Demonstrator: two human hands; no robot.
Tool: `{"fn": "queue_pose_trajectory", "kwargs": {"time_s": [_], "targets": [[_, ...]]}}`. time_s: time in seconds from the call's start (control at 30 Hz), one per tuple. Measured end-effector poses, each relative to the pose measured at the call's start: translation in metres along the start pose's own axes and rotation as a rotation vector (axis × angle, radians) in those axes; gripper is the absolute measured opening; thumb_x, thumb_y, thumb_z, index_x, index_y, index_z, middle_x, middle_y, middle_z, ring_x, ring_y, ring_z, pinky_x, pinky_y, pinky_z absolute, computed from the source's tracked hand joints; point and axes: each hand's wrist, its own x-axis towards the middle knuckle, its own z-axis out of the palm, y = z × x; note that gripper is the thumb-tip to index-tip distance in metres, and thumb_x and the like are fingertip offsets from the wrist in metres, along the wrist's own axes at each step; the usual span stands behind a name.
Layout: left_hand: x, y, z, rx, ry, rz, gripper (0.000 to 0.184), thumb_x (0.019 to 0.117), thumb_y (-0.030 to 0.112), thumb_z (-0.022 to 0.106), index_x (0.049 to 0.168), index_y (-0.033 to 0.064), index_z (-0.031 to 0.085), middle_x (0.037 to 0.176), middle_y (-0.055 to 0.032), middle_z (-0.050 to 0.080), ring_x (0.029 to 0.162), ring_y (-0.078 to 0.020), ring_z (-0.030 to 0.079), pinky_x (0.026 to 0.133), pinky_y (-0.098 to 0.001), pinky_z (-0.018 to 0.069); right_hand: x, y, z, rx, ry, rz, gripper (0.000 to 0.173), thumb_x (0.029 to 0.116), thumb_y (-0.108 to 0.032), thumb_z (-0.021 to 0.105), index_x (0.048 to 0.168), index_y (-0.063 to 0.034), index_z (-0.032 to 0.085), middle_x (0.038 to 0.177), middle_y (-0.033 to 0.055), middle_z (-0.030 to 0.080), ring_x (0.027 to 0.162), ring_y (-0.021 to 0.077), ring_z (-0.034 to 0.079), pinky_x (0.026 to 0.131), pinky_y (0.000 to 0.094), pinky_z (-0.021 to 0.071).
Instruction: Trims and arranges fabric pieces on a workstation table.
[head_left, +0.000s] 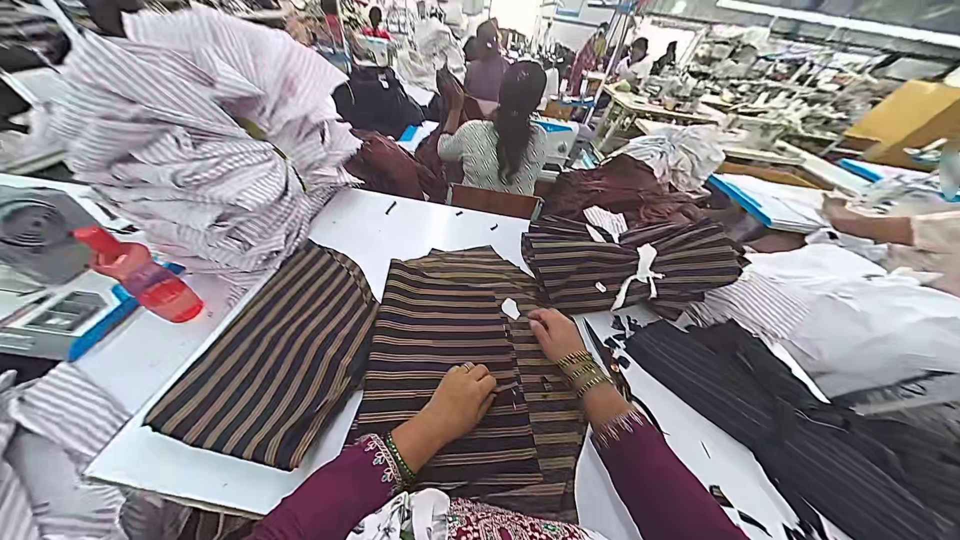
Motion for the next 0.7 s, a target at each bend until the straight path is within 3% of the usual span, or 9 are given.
{"fn": "queue_pose_trajectory", "kwargs": {"time_s": [0.07,0.13,0.17,0.2,0.3,0.4,0.43,0.57,0.7], "targets": [[-0.002,0.008,0.001,-0.034,0.069,0.086,0.020,0.0996,0.011,0.058,0.103,-0.0016,0.073,0.109,-0.0204,0.072,0.105,-0.0387,0.069,0.088,-0.0551,0.0535,0.039,-0.014,0.012,-0.042,-0.086,0.062,0.041,0.1066,-0.018,0.051,0.144,-0.0001,0.055,0.144,0.0272,0.054,0.135,0.0404,0.052,0.114,0.0524,0.0395],[-0.008,0.017,-0.010,-0.046,0.034,0.064,0.024,0.0985,0.016,0.063,0.116,0.0023,0.071,0.124,-0.0178,0.070,0.122,-0.0369,0.064,0.102,-0.0607,0.0454,0.062,-0.025,0.021,-0.090,-0.148,0.168,0.052,0.0996,-0.022,0.066,0.146,-0.0041,0.053,0.147,0.0288,0.050,0.137,0.0444,0.048,0.113,0.0577,0.0385],[-0.013,0.019,-0.021,-0.038,-0.024,0.001,0.035,0.0985,0.021,0.065,0.130,0.0057,0.066,0.138,-0.0154,0.063,0.136,-0.0356,0.054,0.114,-0.0643,0.0324,0.068,-0.028,0.023,-0.101,-0.162,0.200,0.054,0.0971,-0.022,0.070,0.145,-0.0047,0.054,0.146,0.0285,0.051,0.137,0.0443,0.049,0.113,0.0584,0.0390],[-0.019,0.016,-0.032,-0.021,-0.045,-0.061,0.047,0.0969,0.026,0.068,0.139,0.0087,0.060,0.148,-0.0137,0.057,0.146,-0.0358,0.043,0.118,-0.0681,0.0214,0.071,-0.029,0.024,-0.094,-0.171,0.214,0.054,0.0960,-0.021,0.071,0.144,-0.0038,0.054,0.144,0.0281,0.053,0.137,0.0435,0.049,0.113,0.0582,0.0390],[-0.046,-0.007,-0.059,0.073,-0.054,-0.313,0.063,0.0943,0.042,0.070,0.148,0.0149,0.055,0.160,-0.0126,0.043,0.155,-0.0381,0.024,0.119,-0.0716,0.0100,0.070,-0.024,0.024,-0.066,-0.169,0.230,0.053,0.0969,-0.023,0.071,0.143,-0.0025,0.055,0.143,0.0263,0.056,0.136,0.0404,0.051,0.114,0.0560,0.0389],[-0.069,-0.029,-0.069,0.154,-0.307,-0.547,0.077,0.0987,0.059,0.056,0.162,0.0226,0.032,0.172,-0.0121,0.013,0.159,-0.0396,0.001,0.120,-0.0704,-0.0021,0.068,-0.028,0.025,-0.082,-0.179,0.270,0.056,0.0986,-0.025,0.067,0.148,-0.0048,0.051,0.148,0.0256,0.051,0.139,0.0394,0.048,0.115,0.0549,0.0387],[-0.075,-0.035,-0.063,0.170,-0.323,-0.554,0.078,0.0999,0.062,0.051,0.164,0.0241,0.027,0.173,-0.0109,0.009,0.159,-0.0380,-0.001,0.120,-0.0701,-0.0039,0.068,-0.030,0.025,-0.068,-0.179,0.287,0.056,0.0976,-0.024,0.068,0.146,-0.0035,0.052,0.147,0.0251,0.052,0.139,0.0384,0.049,0.115,0.0545,0.0387],[-0.085,-0.044,-0.047,0.169,-0.179,-0.523,0.076,0.0986,0.067,0.046,0.161,0.0252,0.036,0.172,-0.0046,0.019,0.160,-0.0310,0.006,0.120,-0.0684,-0.0059,0.061,-0.036,0.021,-0.028,-0.168,0.355,0.039,0.0984,-0.020,0.066,0.131,0.0015,0.062,0.137,0.0238,0.060,0.133,0.0350,0.056,0.111,0.0534,0.0415],[-0.090,-0.043,-0.047,0.102,-0.065,-0.501,0.069,0.0984,0.063,0.050,0.152,0.0199,0.051,0.168,-0.0073,0.030,0.159,-0.0333,0.010,0.122,-0.0669,-0.0041,0.053,-0.032,0.031,0.011,-0.073,0.321,0.049,0.0993,-0.016,0.065,0.144,0.0001,0.053,0.144,0.0250,0.055,0.138,0.0365,0.051,0.116,0.0519,0.0377]]}}
